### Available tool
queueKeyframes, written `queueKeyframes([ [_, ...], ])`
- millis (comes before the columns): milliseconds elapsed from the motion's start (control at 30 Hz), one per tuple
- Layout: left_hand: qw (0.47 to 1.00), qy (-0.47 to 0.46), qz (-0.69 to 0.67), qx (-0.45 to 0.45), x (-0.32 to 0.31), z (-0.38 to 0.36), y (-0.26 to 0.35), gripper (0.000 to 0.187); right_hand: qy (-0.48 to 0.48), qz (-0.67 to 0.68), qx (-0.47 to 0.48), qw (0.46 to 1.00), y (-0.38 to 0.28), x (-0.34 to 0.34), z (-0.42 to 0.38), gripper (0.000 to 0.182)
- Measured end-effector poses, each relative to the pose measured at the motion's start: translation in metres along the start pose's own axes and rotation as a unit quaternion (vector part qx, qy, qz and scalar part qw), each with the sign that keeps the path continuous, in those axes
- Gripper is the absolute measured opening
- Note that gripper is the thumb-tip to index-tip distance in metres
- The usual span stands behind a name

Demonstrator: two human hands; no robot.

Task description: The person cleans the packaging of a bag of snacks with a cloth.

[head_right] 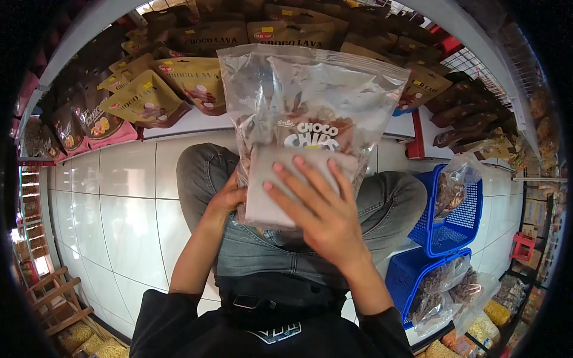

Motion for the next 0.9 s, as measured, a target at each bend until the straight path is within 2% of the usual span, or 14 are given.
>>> queueKeyframes([
  [33, 0.999, 0.015, 0.03, 0.02, 0.005, -0.001, -0.003, 0.106, -0.014, 0.006, 0.007, 1.0, -0.008, -0.001, -0.009, 0.06],
  [133, 1.0, 0.002, -0.01, 0.019, 0.001, -0.002, 0.001, 0.105, -0.069, 0.029, 0.048, 0.996, -0.021, -0.006, -0.041, 0.046],
  [167, 1.0, -0.003, -0.009, 0.01, 0.0, -0.001, 0.0, 0.105, -0.072, 0.022, 0.068, 0.995, -0.024, -0.007, -0.048, 0.032],
  [267, 1.0, -0.017, -0.004, -0.01, -0.003, 0.004, 0.0, 0.105, -0.118, 0.112, 0.072, 0.984, -0.022, -0.01, -0.071, 0.026],
  [300, 1.0, -0.021, 0.0, -0.012, -0.003, 0.005, 0.002, 0.105, -0.09, 0.165, 0.078, 0.979, -0.016, -0.008, -0.074, 0.022],
  [400, 1.0, -0.017, -0.001, -0.011, -0.002, 0.004, 0.001, 0.105, 0.066, 0.29, -0.025, 0.954, 0.001, 0.012, -0.077, 0.032],
  [433, 1.0, -0.014, -0.003, -0.008, -0.002, 0.003, 0.0, 0.105, 0.165, 0.428, -0.064, 0.886, 0.02, 0.004, -0.084, 0.036],
  [500, 1.0, -0.013, 0.002, -0.006, 0.0, 0.002, -0.002, 0.105, 0.296, 0.403, -0.116, 0.858, 0.042, 0.003, -0.08, 0.041],
  [533, 1.0, -0.013, 0.006, -0.006, 0.0, 0.002, -0.001, 0.104, 0.292, 0.281, -0.127, 0.905, 0.039, 0.015, -0.054, 0.044],
  [600, 1.0, -0.019, -0.001, -0.01, -0.003, 0.002, 0.001, 0.104, 0.248, 0.063, -0.15, 0.955, 0.039, 0.028, -0.017, 0.054],
  [667, 1.0, -0.019, -0.002, -0.017, -0.004, 0.004, 0.006, 0.104, 0.195, 0.06, -0.142, 0.968, 0.038, 0.016, -0.015, 0.069],
  [733, 1.0, -0.012, -0.004, -0.022, -0.006, 0.003, 0.007, 0.103, 0.118, 0.01, -0.129, 0.985, 0.027, 0.008, -0.022, 0.067],
  [767, 1.0, -0.007, 0.001, -0.019, -0.004, 0.003, 0.005, 0.103, 0.101, 0.033, -0.141, 0.984, 0.021, 0.005, -0.03, 0.063],
  [900, 1.0, 0.003, 0.003, 0.004, 0.004, 0.0, -0.004, 0.102, 0.082, 0.067, -0.104, 0.989, 0.003, -0.009, -0.069, 0.056],
])
Point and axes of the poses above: each hand's wrist, its own z-axis towards the middle knuckle, its own x-axis out of the back of the hand, y = z × x, the point moved 2 cm from there along z, towards the middle knuckle, and after that the axes turned 3 degrees about y, right-handed, at the moved point
